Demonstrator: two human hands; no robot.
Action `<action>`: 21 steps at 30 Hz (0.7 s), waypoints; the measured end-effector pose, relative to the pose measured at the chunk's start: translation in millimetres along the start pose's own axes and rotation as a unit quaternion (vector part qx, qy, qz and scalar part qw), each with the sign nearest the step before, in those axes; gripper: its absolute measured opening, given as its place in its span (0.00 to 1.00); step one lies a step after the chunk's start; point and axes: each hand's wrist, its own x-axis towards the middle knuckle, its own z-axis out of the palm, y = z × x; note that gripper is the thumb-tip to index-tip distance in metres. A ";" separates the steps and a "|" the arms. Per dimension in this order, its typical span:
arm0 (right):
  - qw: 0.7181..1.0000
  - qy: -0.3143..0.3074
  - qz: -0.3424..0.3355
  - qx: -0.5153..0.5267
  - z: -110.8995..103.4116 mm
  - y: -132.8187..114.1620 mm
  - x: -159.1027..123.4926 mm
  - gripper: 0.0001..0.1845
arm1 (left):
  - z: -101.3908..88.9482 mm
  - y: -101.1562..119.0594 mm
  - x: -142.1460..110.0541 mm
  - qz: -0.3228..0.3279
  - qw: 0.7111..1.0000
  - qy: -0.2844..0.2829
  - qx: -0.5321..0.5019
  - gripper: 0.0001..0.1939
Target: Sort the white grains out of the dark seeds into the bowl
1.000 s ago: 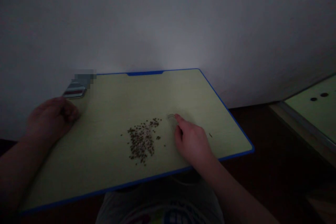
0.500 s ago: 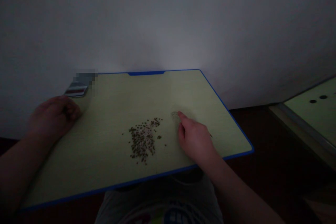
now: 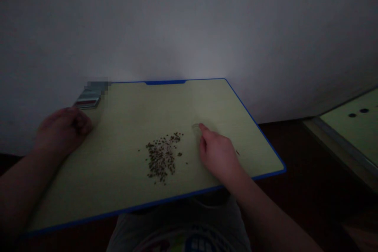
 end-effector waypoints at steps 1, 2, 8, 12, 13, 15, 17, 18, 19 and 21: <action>1.000 -0.002 0.000 -0.002 -0.6 2.5 2.8 0.23 | -0.1 -0.2 0.1 -0.003 1.000 0.001 -0.006 0.16; 1.000 -0.005 -0.006 -0.001 -1.4 4.2 5.5 0.23 | -0.5 -1.1 0.4 -0.001 1.000 0.002 -0.010 0.16; 0.993 -0.059 -0.092 0.039 -2.3 0.0 17.8 0.24 | -1.8 -5.1 2.7 0.008 1.000 0.006 -0.019 0.15; 0.984 -0.074 -0.146 0.077 -3.4 2.8 11.9 0.24 | 3.0 0.8 -1.0 -0.009 1.000 0.011 -0.025 0.16; 0.982 -0.078 -0.153 0.083 -4.4 5.0 8.1 0.24 | 4.0 2.2 -1.9 -0.011 1.000 0.014 -0.026 0.16; 0.980 -0.083 -0.154 0.092 -6.9 9.4 -1.1 0.24 | 5.0 3.9 -3.2 -0.010 1.000 0.017 -0.022 0.16; 0.979 -0.086 -0.150 0.106 -9.9 12.1 -10.6 0.24 | 4.4 3.8 -3.4 -0.007 1.000 0.009 -0.013 0.16; 0.979 -0.088 -0.147 0.115 -11.3 12.5 -14.8 0.24 | 3.6 3.1 -3.1 -0.007 1.000 0.004 -0.010 0.16; 0.978 -0.091 -0.143 0.123 -12.7 12.2 -18.4 0.24 | 2.6 2.1 -2.6 -0.006 1.000 0.001 -0.010 0.16; 0.976 -0.096 -0.136 0.137 -14.5 10.3 -23.1 0.23 | 0.4 -0.4 -1.3 0.002 1.000 -0.002 -0.007 0.16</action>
